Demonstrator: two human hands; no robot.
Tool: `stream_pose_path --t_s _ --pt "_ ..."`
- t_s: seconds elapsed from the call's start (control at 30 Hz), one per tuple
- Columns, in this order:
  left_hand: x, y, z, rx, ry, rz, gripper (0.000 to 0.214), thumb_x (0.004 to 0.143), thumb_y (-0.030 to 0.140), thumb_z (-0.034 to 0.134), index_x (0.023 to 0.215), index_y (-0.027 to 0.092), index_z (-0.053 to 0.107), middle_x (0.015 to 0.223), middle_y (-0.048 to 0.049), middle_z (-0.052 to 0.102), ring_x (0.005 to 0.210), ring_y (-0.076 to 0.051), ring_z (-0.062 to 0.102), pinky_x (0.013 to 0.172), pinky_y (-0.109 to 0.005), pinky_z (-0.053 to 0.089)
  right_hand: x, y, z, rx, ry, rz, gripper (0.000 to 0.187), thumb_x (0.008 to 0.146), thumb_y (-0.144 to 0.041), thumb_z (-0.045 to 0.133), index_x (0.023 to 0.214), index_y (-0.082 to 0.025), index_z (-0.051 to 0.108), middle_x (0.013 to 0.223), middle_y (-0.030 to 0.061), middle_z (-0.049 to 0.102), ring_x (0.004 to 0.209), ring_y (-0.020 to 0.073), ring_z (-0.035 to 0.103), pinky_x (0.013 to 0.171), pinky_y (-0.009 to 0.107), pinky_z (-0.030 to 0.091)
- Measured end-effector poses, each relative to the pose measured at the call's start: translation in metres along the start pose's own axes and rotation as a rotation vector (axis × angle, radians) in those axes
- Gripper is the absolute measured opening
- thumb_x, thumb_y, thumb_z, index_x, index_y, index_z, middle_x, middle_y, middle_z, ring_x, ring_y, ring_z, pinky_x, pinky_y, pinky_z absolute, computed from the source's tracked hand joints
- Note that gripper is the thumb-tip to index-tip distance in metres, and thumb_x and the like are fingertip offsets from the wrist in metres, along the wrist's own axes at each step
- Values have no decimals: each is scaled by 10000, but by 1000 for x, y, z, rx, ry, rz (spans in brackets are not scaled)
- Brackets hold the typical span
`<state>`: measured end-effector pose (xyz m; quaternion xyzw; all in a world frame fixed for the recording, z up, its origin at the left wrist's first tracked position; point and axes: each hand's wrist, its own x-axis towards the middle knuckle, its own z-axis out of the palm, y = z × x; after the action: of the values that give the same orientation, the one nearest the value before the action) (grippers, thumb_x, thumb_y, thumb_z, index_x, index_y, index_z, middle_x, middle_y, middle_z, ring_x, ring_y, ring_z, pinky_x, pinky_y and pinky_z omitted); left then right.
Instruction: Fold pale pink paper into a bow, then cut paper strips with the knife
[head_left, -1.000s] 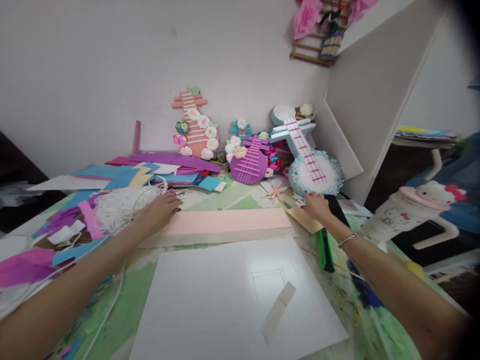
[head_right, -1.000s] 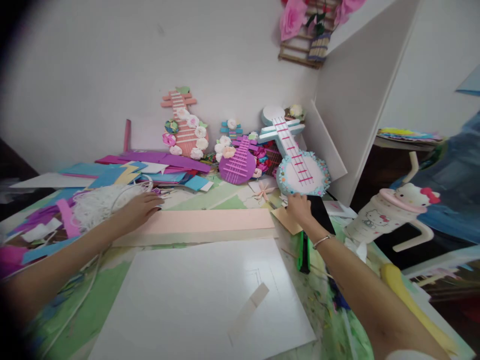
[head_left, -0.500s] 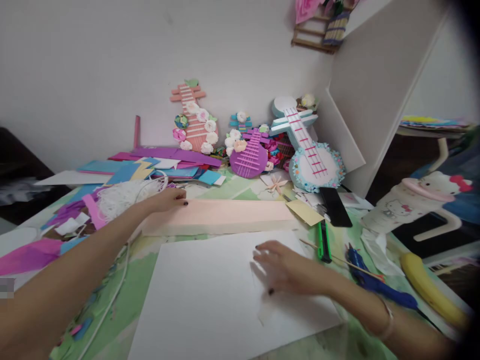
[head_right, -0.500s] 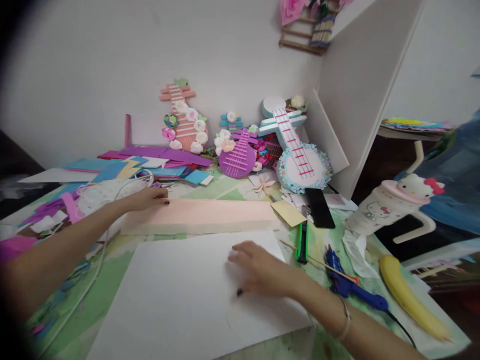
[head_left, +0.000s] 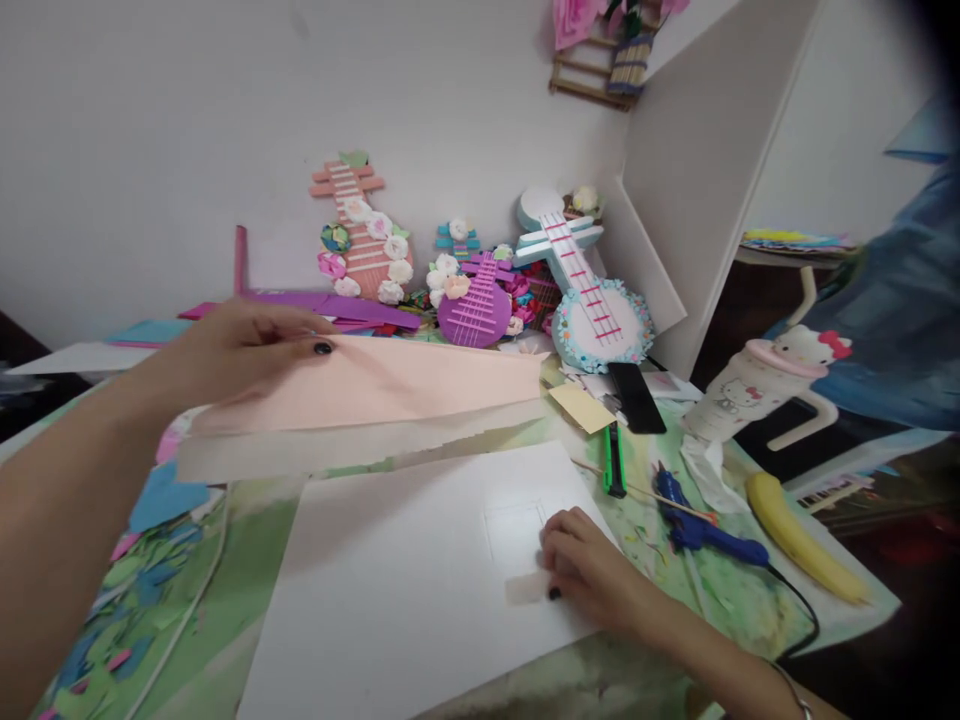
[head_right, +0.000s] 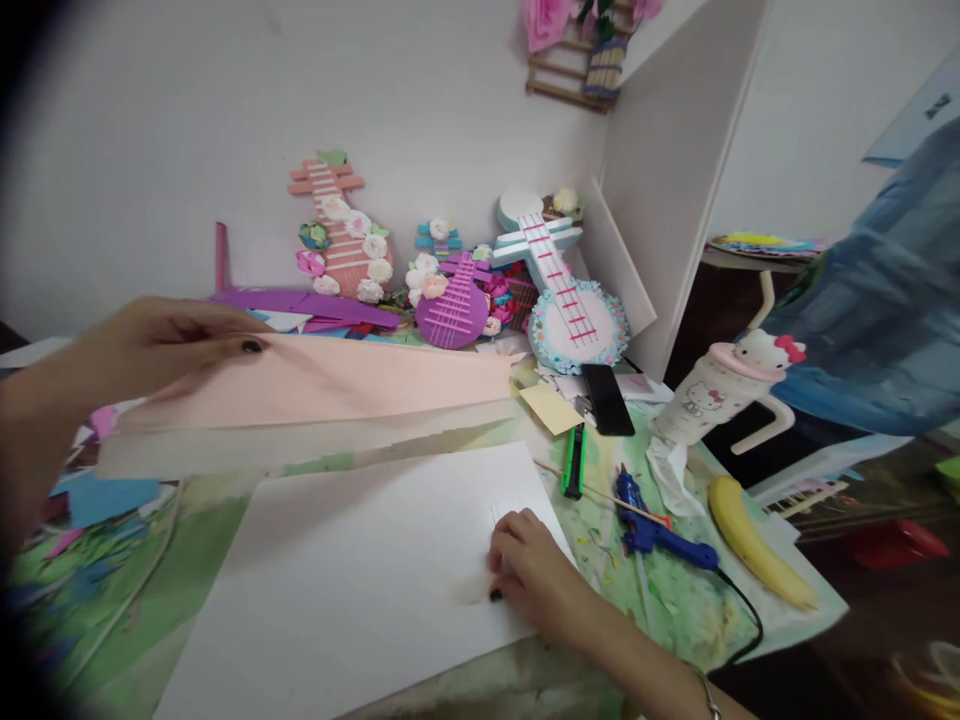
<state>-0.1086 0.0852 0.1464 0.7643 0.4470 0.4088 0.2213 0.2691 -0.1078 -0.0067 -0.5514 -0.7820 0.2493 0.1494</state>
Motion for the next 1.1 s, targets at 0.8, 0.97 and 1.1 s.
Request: stream_pose_path --t_s 0.8,0.97,1.1 --pt "-16 57 59 -561 163 160 308 669 410 777 866 181 723 742 14 690 707 -161 660 631 -259 494 -11 102 -121 -461 532 548 508 801 -174 438 1288 -94 562 1121 172 675 1037 324 632 861 420 478" --pt "-57 -18 44 -249 -485 -216 311 773 476 664 859 182 720 800 -37 706 698 -174 620 595 -224 465 -3 80 -100 -514 588 319 423 812 -153 454 1209 -142 603 1322 134 554 1244 292 489 1043 436 368" --pt "-90 -59 28 1 -778 -303 356 882 500 477 825 218 688 742 3 650 692 -168 577 610 -219 421 26 52 -75 -376 184 238 360 853 -110 414 1141 -176 620 1157 101 660 1084 232 602 926 344 459"
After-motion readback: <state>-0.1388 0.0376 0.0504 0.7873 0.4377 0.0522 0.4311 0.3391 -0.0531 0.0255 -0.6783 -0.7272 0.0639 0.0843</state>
